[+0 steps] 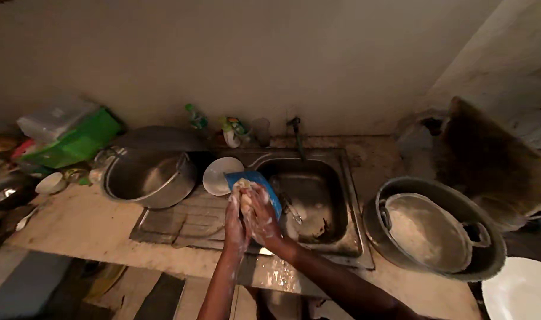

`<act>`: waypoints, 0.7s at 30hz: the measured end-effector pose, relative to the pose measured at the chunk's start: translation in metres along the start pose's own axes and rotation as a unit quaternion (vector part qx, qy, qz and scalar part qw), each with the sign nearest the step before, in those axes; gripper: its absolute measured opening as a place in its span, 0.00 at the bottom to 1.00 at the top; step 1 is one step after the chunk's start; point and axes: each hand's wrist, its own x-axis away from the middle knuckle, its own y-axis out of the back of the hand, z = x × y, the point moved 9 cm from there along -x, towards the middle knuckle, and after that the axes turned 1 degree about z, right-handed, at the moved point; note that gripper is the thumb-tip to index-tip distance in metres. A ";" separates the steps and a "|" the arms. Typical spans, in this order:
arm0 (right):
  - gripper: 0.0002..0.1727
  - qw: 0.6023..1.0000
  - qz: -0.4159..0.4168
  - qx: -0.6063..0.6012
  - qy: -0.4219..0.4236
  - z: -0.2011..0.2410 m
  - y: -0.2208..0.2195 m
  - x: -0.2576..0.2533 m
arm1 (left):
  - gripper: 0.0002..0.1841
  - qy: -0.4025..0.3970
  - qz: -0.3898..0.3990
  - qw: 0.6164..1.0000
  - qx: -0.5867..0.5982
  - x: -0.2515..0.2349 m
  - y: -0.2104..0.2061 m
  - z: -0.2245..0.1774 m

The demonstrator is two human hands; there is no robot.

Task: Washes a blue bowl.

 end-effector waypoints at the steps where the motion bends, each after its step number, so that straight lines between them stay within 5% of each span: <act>1: 0.25 1.000 0.002 -0.012 0.001 -0.001 0.000 0.007 | 0.27 0.009 0.001 1.000 -0.024 0.009 0.002 0.006; 6: 0.26 0.997 0.070 -0.035 0.016 0.001 -0.004 0.032 | 0.26 0.054 0.028 0.989 -0.133 0.052 0.037 0.037; 13: 0.29 0.986 0.136 0.090 -0.038 -0.013 -0.006 -0.006 | 0.17 -0.013 -0.126 0.979 -0.161 0.049 0.038 0.043; 18: 0.27 0.985 0.133 0.067 -0.091 -0.060 -0.026 0.010 | 0.18 0.108 -0.174 0.979 -0.006 0.065 0.030 0.098; 21: 0.25 0.995 0.061 0.006 -0.083 -0.063 -0.020 0.019 | 0.19 0.098 -0.152 0.982 0.043 0.073 0.032 0.113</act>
